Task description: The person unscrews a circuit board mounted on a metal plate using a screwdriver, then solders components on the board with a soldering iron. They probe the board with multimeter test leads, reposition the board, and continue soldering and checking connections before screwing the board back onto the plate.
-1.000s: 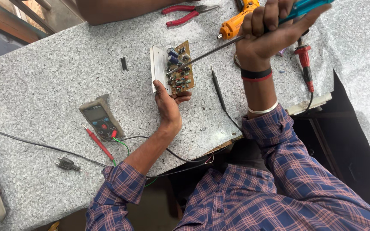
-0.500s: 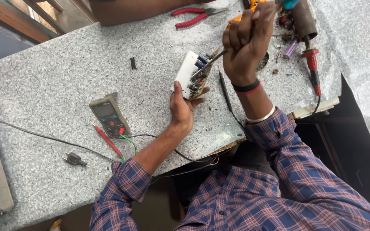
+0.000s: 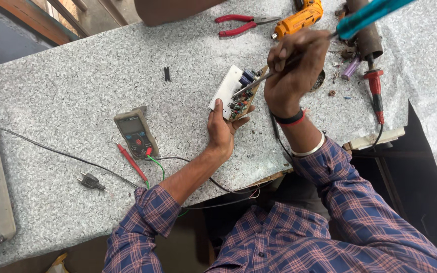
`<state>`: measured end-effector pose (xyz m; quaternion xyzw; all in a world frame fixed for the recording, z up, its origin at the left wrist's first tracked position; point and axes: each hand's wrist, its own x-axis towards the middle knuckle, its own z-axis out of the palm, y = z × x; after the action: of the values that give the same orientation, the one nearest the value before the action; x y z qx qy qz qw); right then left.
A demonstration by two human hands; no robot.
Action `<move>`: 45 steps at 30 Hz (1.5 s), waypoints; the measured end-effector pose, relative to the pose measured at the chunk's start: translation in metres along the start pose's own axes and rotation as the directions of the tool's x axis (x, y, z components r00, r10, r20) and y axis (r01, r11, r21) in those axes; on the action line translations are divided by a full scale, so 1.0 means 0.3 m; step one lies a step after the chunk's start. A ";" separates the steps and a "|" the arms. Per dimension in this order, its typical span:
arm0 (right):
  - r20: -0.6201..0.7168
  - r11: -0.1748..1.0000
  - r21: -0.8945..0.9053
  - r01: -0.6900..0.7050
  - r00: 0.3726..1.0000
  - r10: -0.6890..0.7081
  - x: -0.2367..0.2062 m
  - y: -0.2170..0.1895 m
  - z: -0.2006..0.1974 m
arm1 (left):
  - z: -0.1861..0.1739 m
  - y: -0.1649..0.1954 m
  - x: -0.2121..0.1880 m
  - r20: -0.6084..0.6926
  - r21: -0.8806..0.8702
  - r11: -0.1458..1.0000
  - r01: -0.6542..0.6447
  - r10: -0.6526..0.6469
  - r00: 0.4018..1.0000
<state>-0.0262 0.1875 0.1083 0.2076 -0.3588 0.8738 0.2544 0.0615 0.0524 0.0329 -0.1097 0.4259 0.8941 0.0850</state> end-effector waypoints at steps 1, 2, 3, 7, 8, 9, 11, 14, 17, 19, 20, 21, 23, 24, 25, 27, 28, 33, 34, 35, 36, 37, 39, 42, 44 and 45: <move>-0.010 1.000 0.020 -0.001 1.000 0.002 -0.005 -0.003 0.006 | 0.001 0.000 0.000 0.007 0.000 1.000 -0.001 0.001 1.000; -0.022 0.998 0.059 -0.008 1.000 0.009 -0.006 -0.007 0.010 | 0.002 -0.001 0.000 0.013 0.000 1.000 -0.002 0.002 1.000; -0.035 0.995 0.098 -0.017 0.999 0.020 -0.007 -0.007 0.013 | 0.002 -0.001 -0.002 0.010 0.007 1.000 0.001 -0.001 1.000; 0.019 0.998 -0.021 0.064 0.998 -0.063 -0.005 0.005 0.008 | 0.003 0.001 -0.002 0.003 0.037 0.999 0.021 -0.021 1.000; 0.008 0.999 -0.017 0.051 0.999 -0.051 -0.007 0.008 0.003 | 0.003 0.003 -0.002 -0.001 0.044 0.999 0.029 -0.029 1.000; -0.001 0.999 -0.012 0.035 0.999 -0.035 -0.007 0.008 -0.003 | 0.003 0.004 -0.002 -0.006 0.050 0.998 0.030 -0.030 1.000; -0.018 1.000 -0.002 0.000 1.000 0.000 -0.006 0.007 -0.012 | 0.004 0.004 -0.002 -0.012 0.059 0.998 0.031 -0.030 0.999; -0.001 0.999 -0.041 0.000 1.000 0.000 -0.014 0.002 -0.009 | 0.004 0.002 -0.004 -0.012 0.058 0.998 0.024 -0.023 1.000; 0.072 0.993 -0.098 0.068 0.996 -0.061 -0.028 0.002 0.011 | 0.001 -0.001 -0.006 -0.006 0.044 0.999 0.022 -0.021 1.000; 0.093 0.994 -0.077 0.079 0.993 -0.072 -0.034 0.000 0.022 | -0.001 -0.002 -0.006 0.003 0.042 0.999 0.014 -0.014 1.000; 0.085 0.997 -0.039 0.062 0.995 -0.058 -0.036 -0.002 0.025 | -0.001 -0.002 -0.005 0.008 0.040 0.999 0.010 -0.010 1.000; 0.068 0.999 -0.016 0.051 0.996 -0.050 -0.034 -0.002 0.027 | -0.001 -0.003 -0.005 0.004 0.038 0.999 0.013 -0.013 1.000; 0.022 0.999 0.013 0.035 0.999 -0.036 -0.028 -0.001 0.026 | 0.000 -0.003 -0.005 -0.005 0.035 0.999 0.014 -0.013 1.000; -0.009 0.999 0.018 0.030 1.000 -0.030 -0.025 0.000 0.023 | 0.000 -0.003 -0.005 -0.004 0.037 0.999 0.010 -0.010 1.000; 0.018 0.999 0.022 0.041 0.999 -0.042 -0.021 0.000 0.019 | 0.001 -0.003 -0.006 0.000 0.039 0.999 0.008 -0.008 1.000; 0.054 0.998 0.024 0.054 0.997 -0.056 -0.008 0.002 0.009 | 0.002 -0.001 -0.006 0.006 0.044 0.999 0.004 -0.004 1.000; 0.063 0.998 0.020 0.055 0.996 -0.056 -0.003 0.004 0.005 | 0.002 -0.001 -0.006 0.008 0.046 0.999 0.004 -0.005 1.000; 0.026 0.999 -0.010 0.054 0.998 -0.054 -0.007 0.002 0.004 | 0.004 0.004 -0.008 -0.003 0.022 1.000 0.008 -0.008 1.000; 0.032 0.998 -0.015 0.053 0.998 -0.052 -0.011 0.001 0.008 | 0.004 0.005 -0.009 0.003 0.025 1.000 0.007 -0.007 1.000; 0.055 0.999 -0.027 0.042 0.998 -0.041 -0.013 -0.006 0.011 | 0.006 0.004 -0.009 0.010 0.025 1.000 0.005 -0.005 1.000; 0.079 0.999 -0.036 0.033 0.996 -0.030 -0.015 -0.011 0.016 | 0.008 0.004 -0.010 0.008 0.016 1.000 0.006 -0.006 1.000; 0.072 0.999 -0.040 0.028 0.997 -0.025 -0.018 -0.014 0.022 | 0.008 0.006 -0.010 0.004 0.011 1.000 0.004 -0.004 1.000; 0.058 0.999 -0.043 0.019 0.998 -0.016 -0.026 -0.019 0.035 | 0.009 0.009 -0.013 -0.004 0.010 1.000 0.004 -0.004 1.000; 0.064 0.999 -0.036 0.025 0.998 -0.022 -0.026 -0.021 0.040 | 0.011 0.012 -0.015 -0.004 0.018 1.000 0.004 -0.003 1.000; 0.053 1.000 -0.013 0.009 0.999 -0.008 -0.019 -0.019 0.030 | 0.013 0.013 -0.016 0.001 0.023 1.000 0.002 -0.002 1.000; 0.049 1.000 0.000 0.001 0.999 -0.001 -0.014 -0.018 0.024 | 0.014 0.014 -0.015 -0.003 0.026 1.000 0.009 -0.009 1.000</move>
<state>-0.0184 0.1842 0.1135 0.2290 -0.3648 0.8683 0.2460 0.0644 0.0529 0.0399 -0.1118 0.4373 0.8878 0.0897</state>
